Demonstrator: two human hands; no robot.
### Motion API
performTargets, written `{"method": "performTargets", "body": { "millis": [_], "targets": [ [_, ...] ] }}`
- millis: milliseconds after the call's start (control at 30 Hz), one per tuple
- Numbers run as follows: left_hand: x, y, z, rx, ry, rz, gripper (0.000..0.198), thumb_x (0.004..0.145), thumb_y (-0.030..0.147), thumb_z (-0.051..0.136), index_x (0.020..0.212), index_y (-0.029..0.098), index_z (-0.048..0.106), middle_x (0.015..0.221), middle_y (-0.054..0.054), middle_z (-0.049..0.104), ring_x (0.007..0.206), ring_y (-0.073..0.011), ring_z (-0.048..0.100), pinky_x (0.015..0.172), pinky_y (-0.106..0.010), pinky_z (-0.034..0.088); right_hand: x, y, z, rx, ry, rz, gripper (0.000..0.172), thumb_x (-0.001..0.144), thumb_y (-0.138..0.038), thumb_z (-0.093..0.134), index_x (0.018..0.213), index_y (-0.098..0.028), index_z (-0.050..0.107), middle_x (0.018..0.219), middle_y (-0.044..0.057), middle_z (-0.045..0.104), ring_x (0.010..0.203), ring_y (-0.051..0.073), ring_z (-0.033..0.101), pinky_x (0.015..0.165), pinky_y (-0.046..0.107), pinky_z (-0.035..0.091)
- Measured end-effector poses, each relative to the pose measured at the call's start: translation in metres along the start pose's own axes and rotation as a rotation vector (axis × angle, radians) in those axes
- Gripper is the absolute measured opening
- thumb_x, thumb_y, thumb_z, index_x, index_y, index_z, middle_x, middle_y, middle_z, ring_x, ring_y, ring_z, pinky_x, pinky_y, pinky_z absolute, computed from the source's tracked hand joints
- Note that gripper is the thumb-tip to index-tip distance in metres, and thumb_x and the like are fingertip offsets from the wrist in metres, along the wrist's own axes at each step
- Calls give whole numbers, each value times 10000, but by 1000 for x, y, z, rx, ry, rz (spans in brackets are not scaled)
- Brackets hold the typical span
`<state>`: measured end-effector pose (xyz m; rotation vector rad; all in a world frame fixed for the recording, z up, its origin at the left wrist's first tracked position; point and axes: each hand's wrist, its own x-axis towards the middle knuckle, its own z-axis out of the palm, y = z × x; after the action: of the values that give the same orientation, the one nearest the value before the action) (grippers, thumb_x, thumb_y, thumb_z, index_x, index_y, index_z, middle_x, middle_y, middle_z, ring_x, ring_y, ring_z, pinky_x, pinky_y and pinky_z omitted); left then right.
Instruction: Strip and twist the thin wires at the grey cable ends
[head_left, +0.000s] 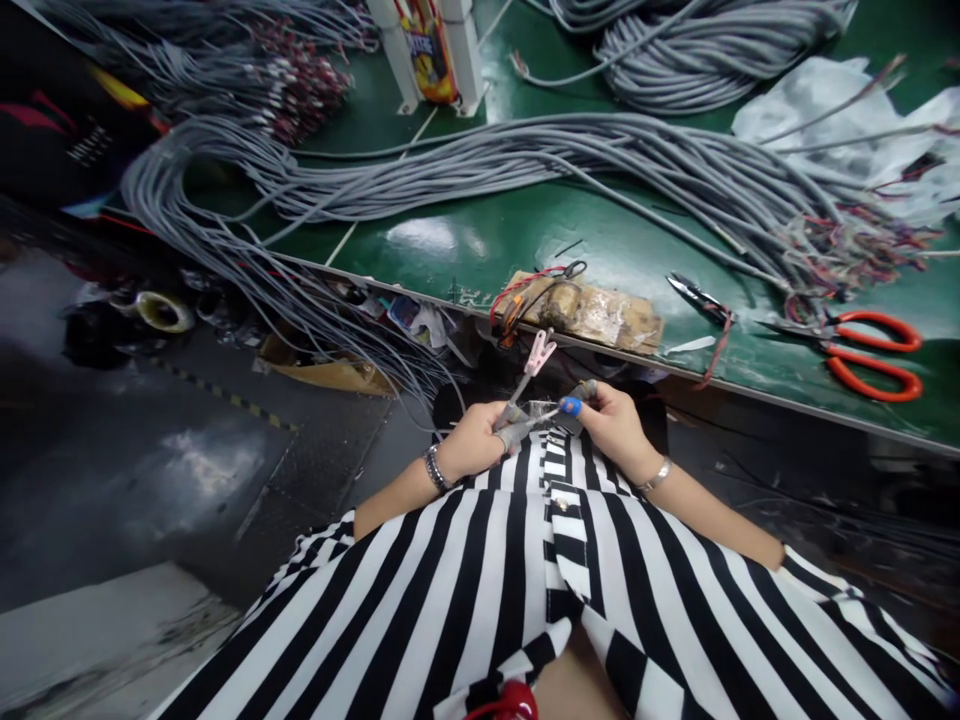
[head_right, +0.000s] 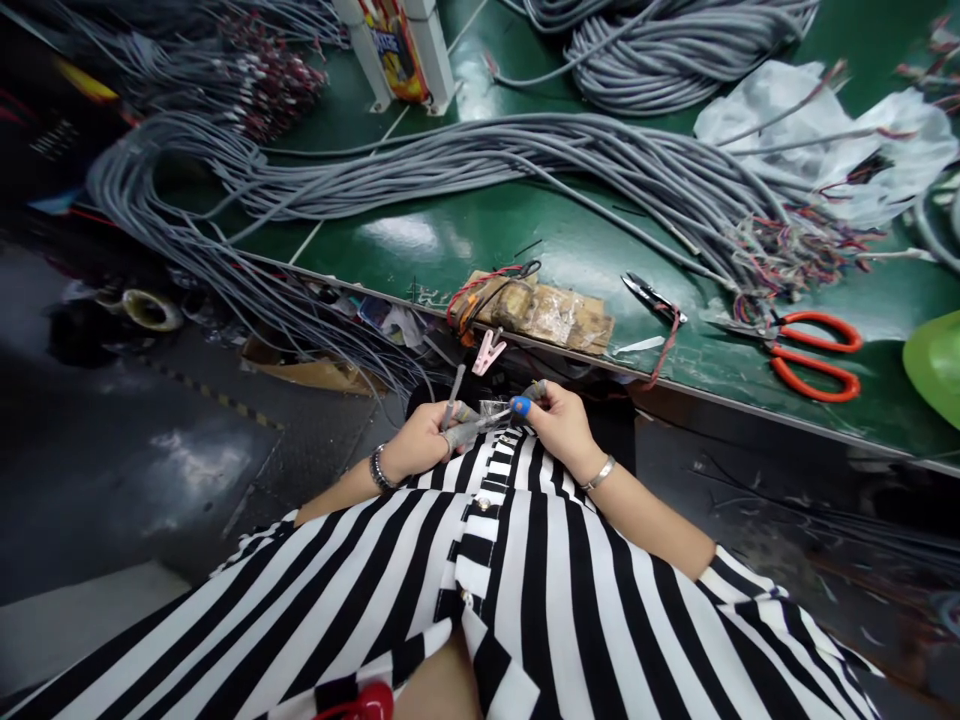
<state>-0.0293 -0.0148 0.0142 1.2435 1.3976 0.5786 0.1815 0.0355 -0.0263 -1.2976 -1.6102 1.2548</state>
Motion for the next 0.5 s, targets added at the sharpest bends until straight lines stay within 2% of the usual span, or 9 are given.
{"method": "performTargets", "body": {
  "millis": [67, 167, 300, 500],
  "targets": [
    [0, 0, 0, -2, -26, -19, 151, 783, 282, 606, 761, 135, 586, 546, 36, 558, 358, -35, 434, 358, -143, 311, 0, 2, -1, -121, 3, -5, 271, 763, -449, 633, 704, -187, 592, 641, 7, 620, 574, 137, 536, 571, 262, 434],
    [1, 2, -2, -48, -3, -82, 151, 767, 279, 619, 790, 134, 583, 533, 41, 557, 327, -33, 416, 336, -143, 302, -1, 2, -9, -235, -60, -59, 243, 800, -418, 604, 720, -189, 590, 646, -3, 609, 582, 132, 529, 575, 252, 414],
    [3, 5, -5, -60, 27, -70, 111, 748, 230, 614, 757, 128, 570, 512, 43, 550, 323, -29, 403, 335, -138, 306, -2, 0, -19, -282, -94, -147, 254, 817, -416, 593, 714, -184, 576, 634, -12, 573, 575, 120, 493, 567, 243, 396],
    [3, 7, -6, -62, 33, -51, 85, 733, 194, 608, 714, 128, 559, 504, 44, 542, 325, -24, 402, 336, -134, 285, -2, 3, -22, -242, -135, -162, 248, 820, -413, 591, 736, -180, 602, 666, 2, 602, 590, 124, 507, 593, 253, 421]
  ]
}}
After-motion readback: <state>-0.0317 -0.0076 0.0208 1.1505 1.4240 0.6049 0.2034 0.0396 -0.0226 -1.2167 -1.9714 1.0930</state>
